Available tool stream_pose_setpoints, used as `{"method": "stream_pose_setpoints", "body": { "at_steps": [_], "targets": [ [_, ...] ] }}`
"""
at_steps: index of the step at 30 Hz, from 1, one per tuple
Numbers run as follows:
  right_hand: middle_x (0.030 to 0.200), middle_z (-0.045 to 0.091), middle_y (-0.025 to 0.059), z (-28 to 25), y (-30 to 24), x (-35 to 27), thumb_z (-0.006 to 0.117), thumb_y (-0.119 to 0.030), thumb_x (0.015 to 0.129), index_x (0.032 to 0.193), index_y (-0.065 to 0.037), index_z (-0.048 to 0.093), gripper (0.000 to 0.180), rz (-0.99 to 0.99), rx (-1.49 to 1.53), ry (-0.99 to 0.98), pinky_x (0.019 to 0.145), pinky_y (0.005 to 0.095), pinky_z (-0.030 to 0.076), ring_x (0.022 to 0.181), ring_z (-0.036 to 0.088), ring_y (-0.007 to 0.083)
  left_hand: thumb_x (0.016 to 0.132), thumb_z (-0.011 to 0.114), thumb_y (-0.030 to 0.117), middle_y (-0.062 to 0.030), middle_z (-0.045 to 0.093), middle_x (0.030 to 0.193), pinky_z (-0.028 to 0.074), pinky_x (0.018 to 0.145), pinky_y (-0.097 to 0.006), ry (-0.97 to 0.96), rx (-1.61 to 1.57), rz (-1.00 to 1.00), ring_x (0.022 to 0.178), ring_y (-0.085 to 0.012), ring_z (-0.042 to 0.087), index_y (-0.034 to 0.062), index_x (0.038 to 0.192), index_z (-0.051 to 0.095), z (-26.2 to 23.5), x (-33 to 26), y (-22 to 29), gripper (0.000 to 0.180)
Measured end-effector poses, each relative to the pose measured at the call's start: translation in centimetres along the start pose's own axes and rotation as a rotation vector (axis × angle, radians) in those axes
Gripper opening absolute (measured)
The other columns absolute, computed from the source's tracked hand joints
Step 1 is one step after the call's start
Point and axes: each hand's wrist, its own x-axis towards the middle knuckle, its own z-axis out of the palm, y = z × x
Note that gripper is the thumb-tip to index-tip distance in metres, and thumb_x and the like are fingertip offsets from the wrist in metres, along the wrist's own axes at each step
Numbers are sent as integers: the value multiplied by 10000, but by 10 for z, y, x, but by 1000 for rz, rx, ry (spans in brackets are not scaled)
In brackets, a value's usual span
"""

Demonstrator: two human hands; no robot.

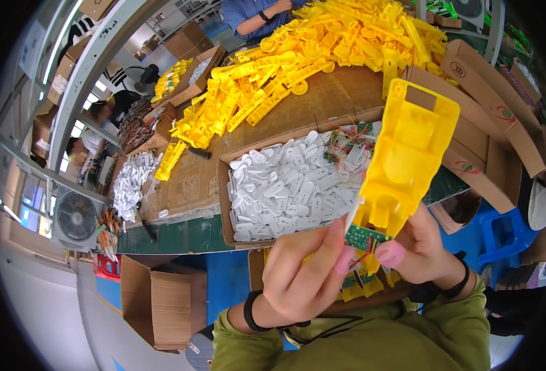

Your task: Assemble internal circuit boards and wiring into yellow plastic fixture housings on a factory assembly line.

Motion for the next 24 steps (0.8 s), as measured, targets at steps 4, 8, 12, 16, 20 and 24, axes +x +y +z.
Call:
{"method": "stream_pose_setpoints", "body": {
  "at_steps": [4,8,12,16,20,24],
  "targets": [
    [1190,416,86,0,2,-1,542,-81,823,1271,-2,251,540,-3,8,-2,871,286,384,1065,448,147,637,687,-13,-137,571,828,438,547,-259,9,33,18,657,-202,542,-42,953,575,1,0,-1,337],
    [1213,395,90,-1,3,-3,556,-59,809,1277,-7,236,569,4,57,0,914,311,351,1102,420,164,626,694,-11,-123,579,810,435,522,-258,12,-156,-33,635,-199,539,-53,930,594,0,1,-9,323],
    [1229,380,93,-4,5,-7,575,-40,789,1286,-11,223,609,14,105,-20,928,320,340,1137,388,177,650,700,22,-137,567,801,446,593,-271,-33,-161,-154,682,-206,552,-36,918,572,-8,5,-1,303],
    [1233,375,95,-4,2,-7,587,-45,783,1285,-12,226,619,15,60,-80,928,316,339,1136,388,175,638,717,51,-127,564,785,436,573,-272,-101,-171,-185,658,-200,542,-13,838,593,-11,6,0,244],
    [1194,420,96,-3,-1,-8,603,-64,778,1248,11,282,574,-24,-94,-61,906,301,352,1079,439,174,634,728,82,-115,554,758,413,533,-266,-91,-115,-127,615,-196,521,6,805,590,-12,5,1,233],
    [1083,513,109,-6,-3,-7,629,-118,769,1171,42,384,497,-86,-294,-83,849,281,388,983,503,167,601,714,31,-83,543,699,392,466,-266,-50,-145,-81,572,-191,499,-30,860,617,-11,5,1,283]
  ]
}}
